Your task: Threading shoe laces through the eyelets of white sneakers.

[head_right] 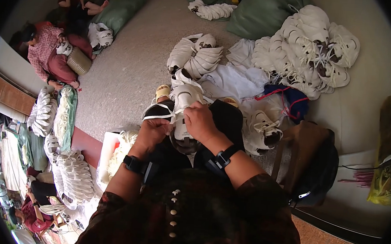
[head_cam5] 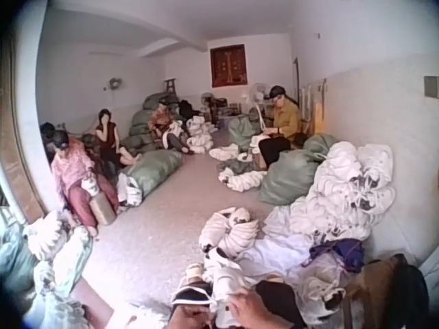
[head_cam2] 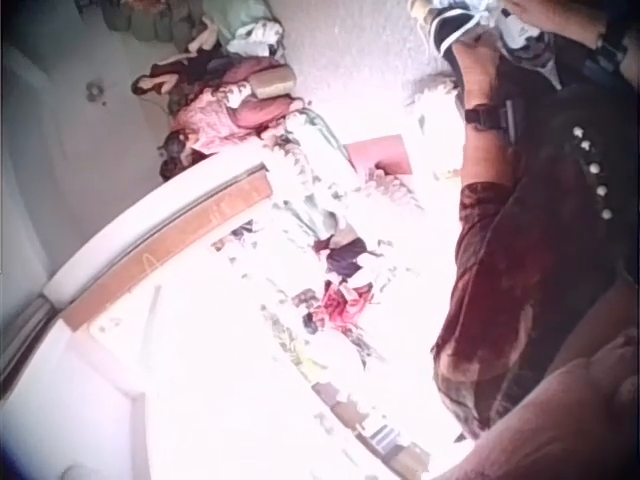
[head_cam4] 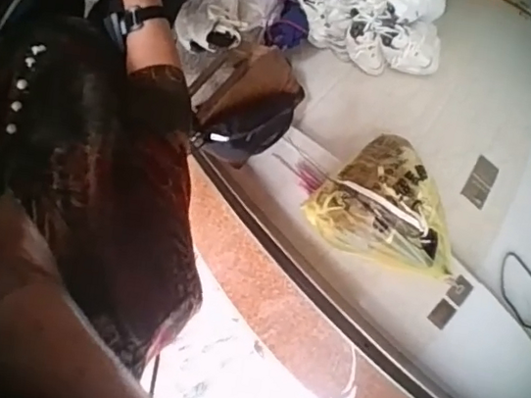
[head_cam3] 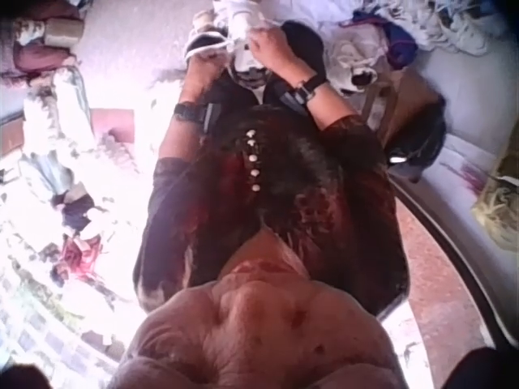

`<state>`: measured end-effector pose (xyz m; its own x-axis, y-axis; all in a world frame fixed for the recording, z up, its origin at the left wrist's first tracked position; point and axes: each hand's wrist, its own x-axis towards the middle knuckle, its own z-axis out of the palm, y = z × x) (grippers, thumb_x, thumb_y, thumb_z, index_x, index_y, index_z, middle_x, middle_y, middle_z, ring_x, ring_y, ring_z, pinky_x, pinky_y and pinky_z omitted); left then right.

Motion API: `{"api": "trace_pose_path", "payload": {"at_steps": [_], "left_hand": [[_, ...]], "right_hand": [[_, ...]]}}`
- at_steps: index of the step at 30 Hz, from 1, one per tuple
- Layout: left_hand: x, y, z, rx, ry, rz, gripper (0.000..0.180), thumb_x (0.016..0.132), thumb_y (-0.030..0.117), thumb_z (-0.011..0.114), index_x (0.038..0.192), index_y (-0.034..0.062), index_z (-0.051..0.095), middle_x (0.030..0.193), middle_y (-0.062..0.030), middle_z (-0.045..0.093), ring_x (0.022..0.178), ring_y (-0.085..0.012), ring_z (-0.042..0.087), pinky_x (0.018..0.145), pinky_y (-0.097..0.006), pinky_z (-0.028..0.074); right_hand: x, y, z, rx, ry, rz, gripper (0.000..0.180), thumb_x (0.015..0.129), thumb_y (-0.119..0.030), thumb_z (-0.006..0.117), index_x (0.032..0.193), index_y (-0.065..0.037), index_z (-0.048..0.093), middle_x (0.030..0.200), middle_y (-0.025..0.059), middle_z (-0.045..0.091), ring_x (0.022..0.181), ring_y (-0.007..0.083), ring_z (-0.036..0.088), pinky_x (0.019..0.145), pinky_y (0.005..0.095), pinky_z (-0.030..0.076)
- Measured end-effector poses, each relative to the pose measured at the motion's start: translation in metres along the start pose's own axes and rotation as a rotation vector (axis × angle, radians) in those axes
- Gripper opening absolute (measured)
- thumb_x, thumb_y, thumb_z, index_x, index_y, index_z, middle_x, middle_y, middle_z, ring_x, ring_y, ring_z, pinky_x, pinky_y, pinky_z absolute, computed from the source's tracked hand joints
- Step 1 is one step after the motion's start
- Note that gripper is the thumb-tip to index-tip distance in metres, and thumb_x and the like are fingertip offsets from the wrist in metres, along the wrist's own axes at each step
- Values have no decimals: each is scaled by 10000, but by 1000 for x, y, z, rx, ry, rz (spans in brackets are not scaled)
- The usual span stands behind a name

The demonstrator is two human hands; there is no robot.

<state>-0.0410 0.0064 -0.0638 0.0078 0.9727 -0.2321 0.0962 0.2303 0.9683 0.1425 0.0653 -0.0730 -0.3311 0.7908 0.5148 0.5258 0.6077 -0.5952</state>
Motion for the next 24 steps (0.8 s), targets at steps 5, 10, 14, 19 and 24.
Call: {"api": "trace_pose_path", "payload": {"at_steps": [5,10,14,19,24], "left_hand": [[11,-9,-7,-635,259,-44,62,844,93,602,793,60,605,660,29,519,527,-32,421,442,-161,293],[17,-11,-15,-716,385,43,40,832,75,612,793,64,611,676,22,549,537,-41,456,464,-171,346],[20,-13,-1,-468,221,-54,35,798,22,617,810,53,626,730,-7,622,618,-71,572,550,-184,467],[41,-14,9,-398,171,-38,70,762,-30,612,769,40,606,700,-20,609,585,-71,559,532,-189,460],[56,-25,12,-204,188,66,89,722,-45,621,706,36,587,617,-9,577,530,-68,508,481,-199,402]], "right_hand": [[5,1,13,-87,-329,-29,77,723,-84,572,658,-42,568,680,140,548,718,314,551,652,407,445],[4,4,19,13,-231,-35,67,717,-88,583,671,-40,572,703,140,556,740,316,553,660,417,442],[8,-7,16,-98,-293,-7,66,698,-89,612,719,-39,574,726,143,560,751,324,556,670,420,444],[5,-6,20,-94,-281,38,110,678,-100,643,749,-44,579,748,143,560,745,337,553,675,427,443],[3,-1,22,-98,-239,40,132,665,-108,663,761,-51,592,764,142,556,734,344,549,675,427,443]]}}
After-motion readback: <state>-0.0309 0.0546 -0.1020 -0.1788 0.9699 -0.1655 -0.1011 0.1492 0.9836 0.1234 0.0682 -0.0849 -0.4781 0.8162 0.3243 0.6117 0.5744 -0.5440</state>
